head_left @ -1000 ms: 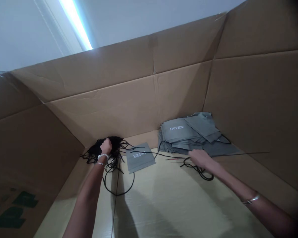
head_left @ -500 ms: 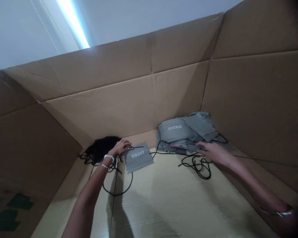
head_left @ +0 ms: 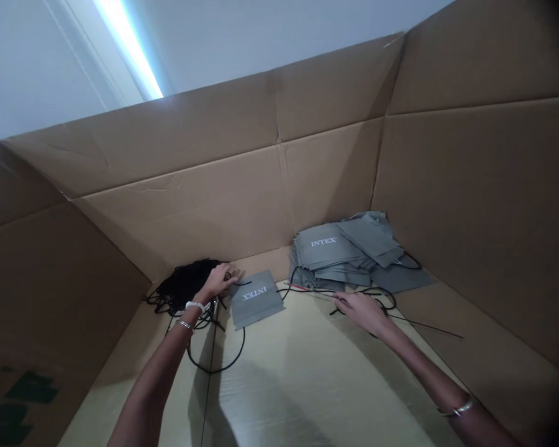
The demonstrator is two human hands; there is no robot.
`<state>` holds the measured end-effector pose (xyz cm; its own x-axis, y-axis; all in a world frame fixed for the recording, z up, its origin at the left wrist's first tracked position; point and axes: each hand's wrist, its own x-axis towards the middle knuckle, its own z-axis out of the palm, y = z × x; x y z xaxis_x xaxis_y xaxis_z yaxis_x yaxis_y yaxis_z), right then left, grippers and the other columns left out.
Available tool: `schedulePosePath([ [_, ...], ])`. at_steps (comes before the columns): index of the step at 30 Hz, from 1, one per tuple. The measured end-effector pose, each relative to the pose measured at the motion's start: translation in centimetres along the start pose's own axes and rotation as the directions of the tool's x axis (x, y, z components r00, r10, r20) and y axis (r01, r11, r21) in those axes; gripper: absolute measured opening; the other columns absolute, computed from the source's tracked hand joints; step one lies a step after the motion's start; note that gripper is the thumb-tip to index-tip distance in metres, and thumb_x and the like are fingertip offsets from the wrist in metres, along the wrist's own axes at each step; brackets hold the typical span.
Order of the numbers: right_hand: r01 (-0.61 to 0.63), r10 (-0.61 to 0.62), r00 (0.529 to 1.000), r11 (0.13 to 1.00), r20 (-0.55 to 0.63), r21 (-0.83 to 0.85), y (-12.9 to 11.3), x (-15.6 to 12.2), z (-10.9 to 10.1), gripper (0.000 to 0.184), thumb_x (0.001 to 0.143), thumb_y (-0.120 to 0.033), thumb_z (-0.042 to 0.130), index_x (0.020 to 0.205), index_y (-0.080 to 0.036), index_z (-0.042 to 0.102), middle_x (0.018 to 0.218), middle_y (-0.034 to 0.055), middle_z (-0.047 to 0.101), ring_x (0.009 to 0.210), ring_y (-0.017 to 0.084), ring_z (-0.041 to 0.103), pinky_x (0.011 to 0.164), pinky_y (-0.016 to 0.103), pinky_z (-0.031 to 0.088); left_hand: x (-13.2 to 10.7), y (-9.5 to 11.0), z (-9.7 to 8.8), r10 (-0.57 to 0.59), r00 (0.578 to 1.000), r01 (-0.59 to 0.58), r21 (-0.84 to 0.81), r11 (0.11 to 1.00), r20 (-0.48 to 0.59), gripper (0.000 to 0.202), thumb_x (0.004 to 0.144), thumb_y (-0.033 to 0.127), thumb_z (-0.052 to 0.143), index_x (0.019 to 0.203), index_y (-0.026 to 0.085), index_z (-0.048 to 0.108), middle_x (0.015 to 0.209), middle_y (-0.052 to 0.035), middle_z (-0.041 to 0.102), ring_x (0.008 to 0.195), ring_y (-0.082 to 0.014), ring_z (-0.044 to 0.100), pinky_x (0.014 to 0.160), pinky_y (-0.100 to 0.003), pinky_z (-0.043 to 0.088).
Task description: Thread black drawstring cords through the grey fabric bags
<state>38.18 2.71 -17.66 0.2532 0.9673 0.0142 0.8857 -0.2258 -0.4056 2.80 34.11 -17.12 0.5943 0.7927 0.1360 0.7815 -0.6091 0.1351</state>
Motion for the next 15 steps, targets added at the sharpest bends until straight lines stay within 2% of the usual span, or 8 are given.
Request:
schedulePosePath([
  [3, 0.019, -0.019, 1.000, 1.000, 0.004, -0.016, -0.4, 0.2, 1.5, 0.043, 0.096, -0.036, 0.031, 0.111, -0.027, 0.071, 0.096, 0.0156, 0.073, 0.087, 0.034, 0.068, 0.070, 0.040, 0.046, -0.6, 0.9, 1.2, -0.009, 0.999, 0.008, 0.007, 1.000, 0.043, 0.029, 0.092, 0.034, 0.060, 0.114, 0.014, 0.061, 0.118, -0.0098, 0.061, 0.106, -0.0230, 0.060, 0.091, -0.045, 0.050],
  [7, 0.016, -0.017, 1.000, 0.999, -0.022, -0.032, -0.8, 0.5, 2.7, 0.043, 0.097, -0.034, 0.031, 0.110, -0.023, 0.070, 0.101, 0.0150, 0.073, 0.090, 0.032, 0.067, 0.073, 0.039, 0.046, 0.1, 1.8, 1.3, -0.190, 0.979, 0.194, 0.050, 0.980, -0.076, 0.031, 0.093, 0.032, 0.058, 0.119, 0.014, 0.058, 0.120, -0.0106, 0.059, 0.106, -0.0238, 0.060, 0.089, -0.046, 0.051],
  [10, 0.003, -0.005, 0.998, 0.999, -0.061, -0.032, -0.7, 0.5, 2.7, 0.040, 0.098, -0.033, 0.031, 0.110, -0.022, 0.068, 0.104, 0.0137, 0.072, 0.095, 0.030, 0.066, 0.075, 0.036, 0.045, 0.9, 3.0, 0.7, -0.254, 0.956, 0.263, 0.045, 0.964, -0.149, 0.036, 0.094, 0.033, 0.057, 0.124, 0.014, 0.055, 0.124, -0.0114, 0.056, 0.107, -0.0248, 0.059, 0.090, -0.046, 0.051],
  [13, -0.002, -0.001, 0.995, 1.000, -0.096, -0.022, -0.2, 0.3, 2.3, 0.040, 0.100, -0.032, 0.030, 0.109, -0.020, 0.067, 0.103, 0.0141, 0.071, 0.094, 0.030, 0.065, 0.075, 0.036, 0.045, -0.1, 5.1, 0.8, -0.197, 0.970, 0.201, 0.020, 0.979, -0.140, 0.035, 0.094, 0.033, 0.056, 0.124, 0.015, 0.055, 0.126, -0.0117, 0.056, 0.110, -0.0252, 0.058, 0.092, -0.047, 0.049],
  [15, 0.015, -0.016, 0.994, 1.000, -0.110, -0.011, 0.1, 0.1, 2.1, 0.039, 0.101, -0.033, 0.031, 0.110, -0.019, 0.066, 0.104, 0.0135, 0.071, 0.095, 0.029, 0.065, 0.076, 0.036, 0.046, -2.3, 6.9, 1.7, -0.095, 0.992, 0.094, -0.010, 0.995, -0.086, 0.032, 0.095, 0.033, 0.056, 0.122, 0.016, 0.057, 0.126, -0.0114, 0.056, 0.111, -0.0246, 0.058, 0.094, -0.047, 0.049],
])
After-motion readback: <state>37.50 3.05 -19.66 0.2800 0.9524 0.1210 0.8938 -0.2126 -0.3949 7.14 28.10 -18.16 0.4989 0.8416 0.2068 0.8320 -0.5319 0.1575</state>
